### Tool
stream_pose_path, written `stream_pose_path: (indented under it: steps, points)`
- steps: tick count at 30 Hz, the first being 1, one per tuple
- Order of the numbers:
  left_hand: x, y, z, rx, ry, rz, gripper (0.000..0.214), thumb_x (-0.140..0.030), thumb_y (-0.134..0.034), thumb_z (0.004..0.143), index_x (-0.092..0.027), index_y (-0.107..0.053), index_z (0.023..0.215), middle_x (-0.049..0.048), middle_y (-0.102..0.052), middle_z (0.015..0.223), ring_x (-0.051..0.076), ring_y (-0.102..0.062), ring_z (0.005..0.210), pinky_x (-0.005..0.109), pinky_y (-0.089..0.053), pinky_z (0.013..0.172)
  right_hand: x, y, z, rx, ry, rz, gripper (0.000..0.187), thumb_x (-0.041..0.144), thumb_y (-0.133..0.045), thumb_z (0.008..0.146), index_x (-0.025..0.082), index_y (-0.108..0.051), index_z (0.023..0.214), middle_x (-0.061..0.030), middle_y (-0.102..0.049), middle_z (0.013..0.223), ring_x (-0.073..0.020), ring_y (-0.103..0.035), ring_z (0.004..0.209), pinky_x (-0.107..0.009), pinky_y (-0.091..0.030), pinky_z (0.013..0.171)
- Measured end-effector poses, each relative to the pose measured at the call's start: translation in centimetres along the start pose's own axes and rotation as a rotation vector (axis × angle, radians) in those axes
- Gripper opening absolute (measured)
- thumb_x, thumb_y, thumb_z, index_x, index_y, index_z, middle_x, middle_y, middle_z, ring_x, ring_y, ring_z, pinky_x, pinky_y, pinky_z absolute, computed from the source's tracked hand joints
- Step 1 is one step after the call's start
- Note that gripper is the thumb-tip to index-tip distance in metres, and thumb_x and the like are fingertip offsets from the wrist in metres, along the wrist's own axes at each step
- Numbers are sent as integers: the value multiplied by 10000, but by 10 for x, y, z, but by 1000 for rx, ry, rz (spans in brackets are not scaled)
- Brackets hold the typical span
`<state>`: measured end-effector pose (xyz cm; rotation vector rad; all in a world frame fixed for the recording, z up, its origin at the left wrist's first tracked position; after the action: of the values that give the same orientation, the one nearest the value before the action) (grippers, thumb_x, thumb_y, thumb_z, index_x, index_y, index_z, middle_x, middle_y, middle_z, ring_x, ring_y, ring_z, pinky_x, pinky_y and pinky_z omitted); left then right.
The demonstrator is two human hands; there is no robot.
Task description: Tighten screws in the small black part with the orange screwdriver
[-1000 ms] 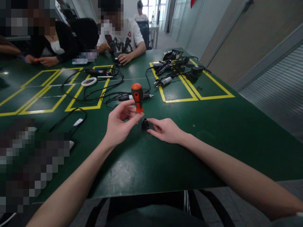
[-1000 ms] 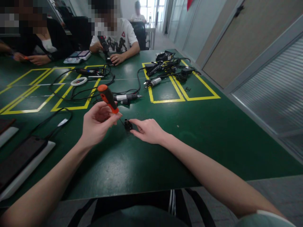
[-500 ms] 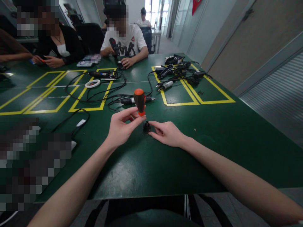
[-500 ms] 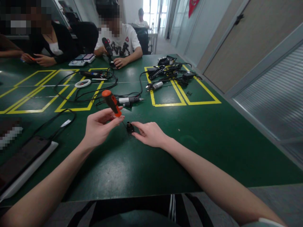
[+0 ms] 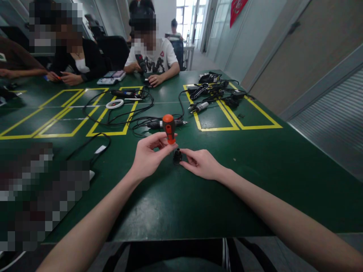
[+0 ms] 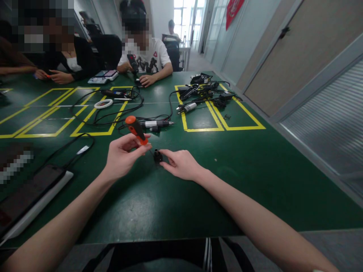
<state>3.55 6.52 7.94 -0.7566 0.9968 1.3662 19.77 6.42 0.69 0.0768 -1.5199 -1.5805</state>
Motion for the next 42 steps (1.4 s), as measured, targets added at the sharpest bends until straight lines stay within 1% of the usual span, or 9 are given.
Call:
stream_pose_path:
  steps: [5,9,12,15,17,20,28,36,42]
  points:
    - [0,2,1,-12,-7,-19,322,-318,-961,724,-168,-719,873,-4,-724,732,125,-647,645,231,-525,618,3,2,0,-5,14,-2,352,272,-669,1004,161,-686,1337,75,-555,613,-114,-488,519,-244,-320,589]
    - [-3,2,1,-34,-31,-38,352,-283,-976,700,-175,-683,861,-18,-706,731,109,-631,641,206,-511,593,3,2,0,-9,13,-7,346,259,-679,998,154,-684,1328,85,-529,605,-111,-483,511,-242,-313,580]
    - [-2,1,0,-33,-24,-35,306,-286,-947,740,-173,-740,935,-12,-714,758,105,-625,632,211,-522,588,3,2,0,-10,16,-6,347,263,-679,998,157,-685,1328,84,-533,604,-112,-488,514,-243,-317,581]
    - [3,-3,-1,15,43,-67,310,-320,-898,805,-172,-797,1059,5,-736,781,115,-651,599,219,-528,534,2,1,0,-7,15,-3,352,264,-674,999,148,-687,1331,79,-546,607,-116,-489,517,-246,-320,583]
    - [5,-5,-2,40,84,-101,333,-338,-894,810,-162,-810,1080,16,-748,770,130,-681,585,221,-534,506,3,1,0,-5,14,1,359,254,-677,994,140,-687,1334,78,-550,609,-117,-491,519,-245,-319,583]
    - [2,-5,-2,37,97,-119,332,-330,-905,793,-147,-811,1054,38,-778,793,142,-711,595,236,-583,544,3,2,0,-3,10,9,366,248,-676,992,146,-683,1344,75,-560,616,-114,-505,528,-237,-325,588]
    - [-2,-5,-4,62,72,-114,243,-244,-822,858,-138,-775,1072,79,-827,878,150,-736,641,282,-654,662,2,-1,0,-1,4,8,360,247,-685,986,141,-691,1330,78,-547,604,-115,-501,520,-237,-310,576]
    - [3,-5,-5,64,79,-124,311,-349,-861,863,-161,-684,1037,98,-845,913,177,-771,650,296,-652,651,4,0,0,2,9,11,335,263,-674,996,157,-696,1312,68,-573,609,-123,-519,519,-241,-331,575]
    - [5,-6,-4,39,89,-169,388,-355,-902,826,-188,-614,1025,56,-836,860,151,-746,593,259,-623,608,4,1,2,10,-6,15,327,252,-679,991,147,-701,1299,69,-563,608,-121,-517,523,-239,-330,577]
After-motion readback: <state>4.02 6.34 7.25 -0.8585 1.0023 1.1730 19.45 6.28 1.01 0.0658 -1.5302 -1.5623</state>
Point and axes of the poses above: each hand's wrist, its own z-axis towards the middle knuckle, its own y-axis out of the back of the hand, x = y × z, the point moved 8 cm from there along z, towards the middle knuckle
